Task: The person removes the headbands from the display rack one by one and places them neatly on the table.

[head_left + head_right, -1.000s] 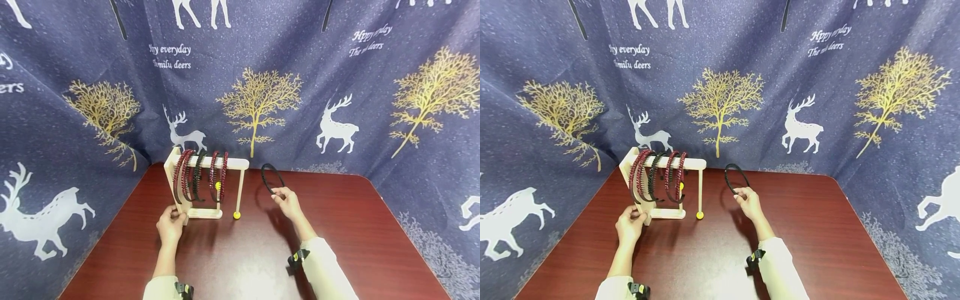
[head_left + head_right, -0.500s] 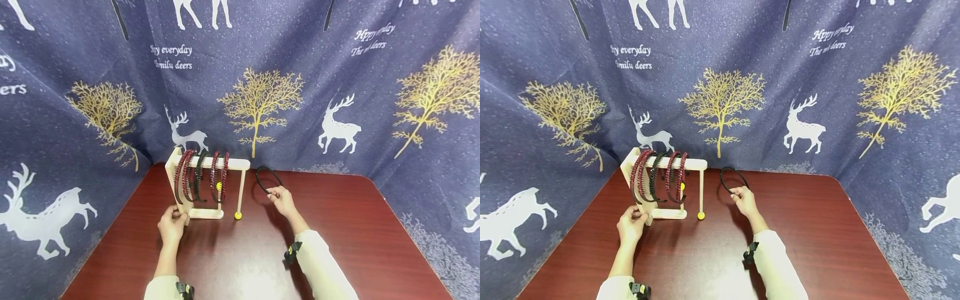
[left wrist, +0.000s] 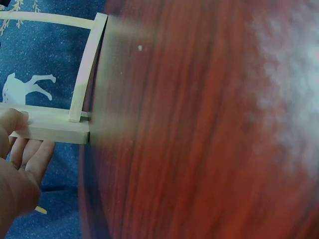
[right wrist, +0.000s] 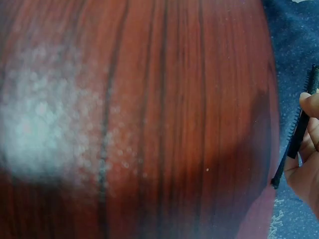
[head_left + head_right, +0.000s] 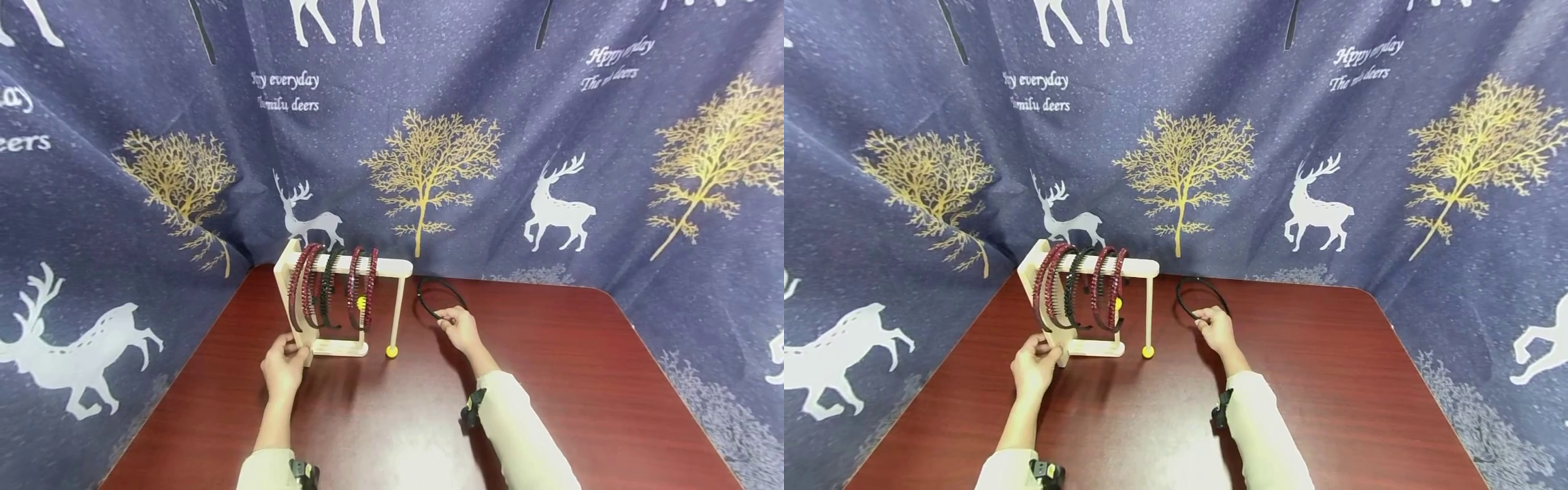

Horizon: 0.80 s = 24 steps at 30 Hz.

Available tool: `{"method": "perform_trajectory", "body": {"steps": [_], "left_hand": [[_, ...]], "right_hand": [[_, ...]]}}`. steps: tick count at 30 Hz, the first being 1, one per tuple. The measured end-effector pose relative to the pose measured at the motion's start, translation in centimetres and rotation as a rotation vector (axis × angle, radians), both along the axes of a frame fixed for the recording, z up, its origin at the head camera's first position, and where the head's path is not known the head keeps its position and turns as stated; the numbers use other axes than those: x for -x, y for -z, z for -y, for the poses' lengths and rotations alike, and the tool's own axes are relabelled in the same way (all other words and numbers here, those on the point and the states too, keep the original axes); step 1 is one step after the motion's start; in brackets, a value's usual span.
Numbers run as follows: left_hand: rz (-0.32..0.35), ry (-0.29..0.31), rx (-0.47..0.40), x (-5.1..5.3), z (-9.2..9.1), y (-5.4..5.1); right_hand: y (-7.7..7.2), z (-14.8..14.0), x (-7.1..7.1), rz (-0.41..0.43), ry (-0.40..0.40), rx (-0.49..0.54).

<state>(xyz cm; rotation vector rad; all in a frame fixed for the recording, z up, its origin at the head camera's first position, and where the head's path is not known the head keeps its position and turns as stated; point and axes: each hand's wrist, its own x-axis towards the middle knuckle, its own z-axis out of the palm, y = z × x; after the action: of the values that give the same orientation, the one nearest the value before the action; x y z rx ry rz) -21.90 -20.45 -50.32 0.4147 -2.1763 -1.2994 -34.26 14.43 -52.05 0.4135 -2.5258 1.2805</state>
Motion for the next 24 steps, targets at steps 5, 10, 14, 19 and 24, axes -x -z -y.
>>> {"method": "perform_trajectory", "body": {"steps": [5, 10, 14, 19, 24], "left_hand": [[-0.003, 0.000, 0.003, -0.06, -0.05, -0.10], [-0.004, -0.005, 0.009, -0.10, 0.02, 0.06], [-0.016, 0.001, 0.014, -0.08, 0.08, 0.24], [-0.009, -0.003, 0.017, -0.02, 0.08, 0.25], [0.001, -0.003, 0.003, 0.08, 0.06, 0.16]], "right_hand": [[0.12, -0.16, 0.19, 0.025, 0.017, 0.013], [0.55, -0.26, 0.24, 0.076, 0.040, 0.051], [0.78, -0.31, 0.22, 0.117, 0.041, 0.031], [0.76, -0.14, 0.33, 0.118, 0.003, -0.017], [0.64, 0.17, 0.57, 0.102, -0.026, -0.064]]}}
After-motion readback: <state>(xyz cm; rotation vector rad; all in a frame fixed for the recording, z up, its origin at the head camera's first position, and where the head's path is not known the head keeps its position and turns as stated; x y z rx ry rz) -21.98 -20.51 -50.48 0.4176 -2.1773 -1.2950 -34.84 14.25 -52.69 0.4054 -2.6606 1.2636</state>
